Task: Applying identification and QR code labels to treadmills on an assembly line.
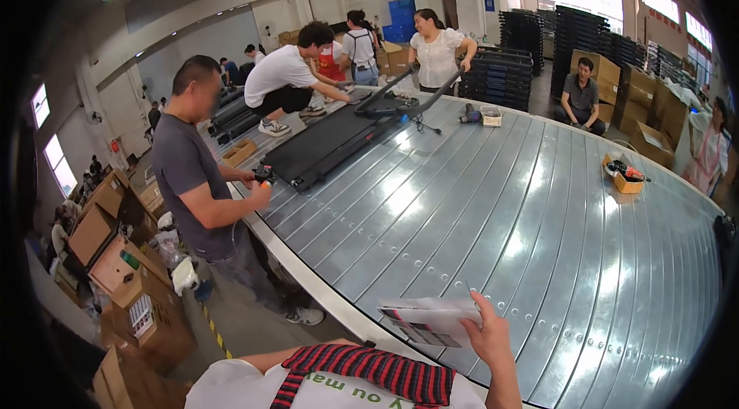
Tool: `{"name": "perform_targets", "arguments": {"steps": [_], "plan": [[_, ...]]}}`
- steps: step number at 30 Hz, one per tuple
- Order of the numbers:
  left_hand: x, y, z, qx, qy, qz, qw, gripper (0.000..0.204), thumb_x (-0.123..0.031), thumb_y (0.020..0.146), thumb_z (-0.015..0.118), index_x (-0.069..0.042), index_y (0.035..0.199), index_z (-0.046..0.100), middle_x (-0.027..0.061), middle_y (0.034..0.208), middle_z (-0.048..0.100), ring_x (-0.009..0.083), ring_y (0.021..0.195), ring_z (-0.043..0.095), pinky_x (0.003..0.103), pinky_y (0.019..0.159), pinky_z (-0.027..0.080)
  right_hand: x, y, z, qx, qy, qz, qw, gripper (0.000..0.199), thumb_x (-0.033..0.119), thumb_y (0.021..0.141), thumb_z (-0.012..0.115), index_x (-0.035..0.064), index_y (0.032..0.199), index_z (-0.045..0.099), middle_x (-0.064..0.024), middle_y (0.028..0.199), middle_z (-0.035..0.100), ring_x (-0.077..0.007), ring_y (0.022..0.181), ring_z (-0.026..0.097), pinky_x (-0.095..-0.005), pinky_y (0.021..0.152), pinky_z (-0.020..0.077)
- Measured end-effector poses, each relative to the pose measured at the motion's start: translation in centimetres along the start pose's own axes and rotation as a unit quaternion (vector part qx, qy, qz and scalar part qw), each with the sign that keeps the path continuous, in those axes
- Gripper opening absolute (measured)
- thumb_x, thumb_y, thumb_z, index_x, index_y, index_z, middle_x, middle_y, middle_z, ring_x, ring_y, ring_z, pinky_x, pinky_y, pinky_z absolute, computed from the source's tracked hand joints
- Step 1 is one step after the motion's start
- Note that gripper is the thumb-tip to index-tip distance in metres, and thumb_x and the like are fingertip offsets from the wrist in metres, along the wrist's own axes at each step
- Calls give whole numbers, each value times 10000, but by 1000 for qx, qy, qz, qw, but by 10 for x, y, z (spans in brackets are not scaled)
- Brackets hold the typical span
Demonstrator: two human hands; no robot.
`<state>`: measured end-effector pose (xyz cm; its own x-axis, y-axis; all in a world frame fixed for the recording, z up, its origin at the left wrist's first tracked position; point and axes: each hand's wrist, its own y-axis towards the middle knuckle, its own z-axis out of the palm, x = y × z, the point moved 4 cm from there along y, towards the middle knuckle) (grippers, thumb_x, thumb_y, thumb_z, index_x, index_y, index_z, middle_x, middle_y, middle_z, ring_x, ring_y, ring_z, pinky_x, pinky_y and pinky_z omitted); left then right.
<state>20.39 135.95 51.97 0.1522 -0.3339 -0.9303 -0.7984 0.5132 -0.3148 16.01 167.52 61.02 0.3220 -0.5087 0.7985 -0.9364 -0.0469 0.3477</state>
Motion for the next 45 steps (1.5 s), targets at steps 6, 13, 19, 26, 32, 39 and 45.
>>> {"name": "perform_targets", "arguments": {"steps": [6, 13, 19, 26, 32, 39, 45], "plan": [[-30, 16, -17, 42, 113, -18, 992, 264, -277, 794, 585, -71, 958, 604, 49, 780, 603, 98, 731, 536, 238, 647, 426, 10, -11, 10, -5, -33, -4, 999, 522, 84, 685, 677, 135, 1161, 469, -179, 774, 598, -337, 678, 588, -325, 593, 461], [-50, 40, -7, 99, 216, -46, 970, 283, -296, 788, 586, -77, 966, 605, 50, 777, 604, 103, 729, 538, 237, 649, 425, -6, -24, 12, -31, 2, 46, 998, 525, 82, 688, 673, 126, 1169, 465, -174, 769, 598, -335, 670, 585, -327, 594, 459], [-71, 60, 26, 184, 249, 51, 950, 333, -368, 777, 576, -88, 953, 613, 46, 746, 596, 124, 672, 526, 259, 608, 413, -9, -23, 13, -73, 63, 25, 995, 515, 48, 678, 664, 80, 1156, 475, -156, 854, 616, -279, 754, 615, -306, 667, 467], [-26, 107, 87, 304, 175, 127, 928, 275, -331, 782, 576, -97, 921, 618, 45, 712, 584, 118, 678, 534, 279, 603, 413, -2, -21, 24, -50, 34, 16, 998, 506, 52, 665, 669, 31, 1135, 482, -164, 895, 614, -250, 817, 613, -303, 713, 462], [-40, 103, 99, 243, 196, 66, 948, 257, -315, 785, 577, -88, 900, 617, 53, 724, 592, 119, 704, 543, 274, 622, 419, -15, -30, 27, -48, 59, 46, 996, 502, 37, 664, 667, -5, 1126, 476, -149, 884, 614, -209, 812, 603, -286, 714, 461], [-79, 85, 28, -106, 146, 148, 972, 258, -358, 763, 607, -113, 844, 606, 29, 593, 549, 110, 569, 523, 248, 517, 398, 0, -22, 13, 0, -71, 77, 994, 533, 108, 674, 680, 94, 1163, 470, -167, 790, 614, -294, 649, 608, -324, 584, 473], [-102, 66, -4, -188, 419, 274, 845, 399, -473, 667, 643, -142, 883, 590, 62, 679, 582, 241, 630, 573, 338, 513, 429, 25, -11, 37, 103, -167, -94, 976, 528, 131, 682, 663, 132, 1169, 457, -89, 704, 620, -293, 622, 589, -373, 558, 471]]}}
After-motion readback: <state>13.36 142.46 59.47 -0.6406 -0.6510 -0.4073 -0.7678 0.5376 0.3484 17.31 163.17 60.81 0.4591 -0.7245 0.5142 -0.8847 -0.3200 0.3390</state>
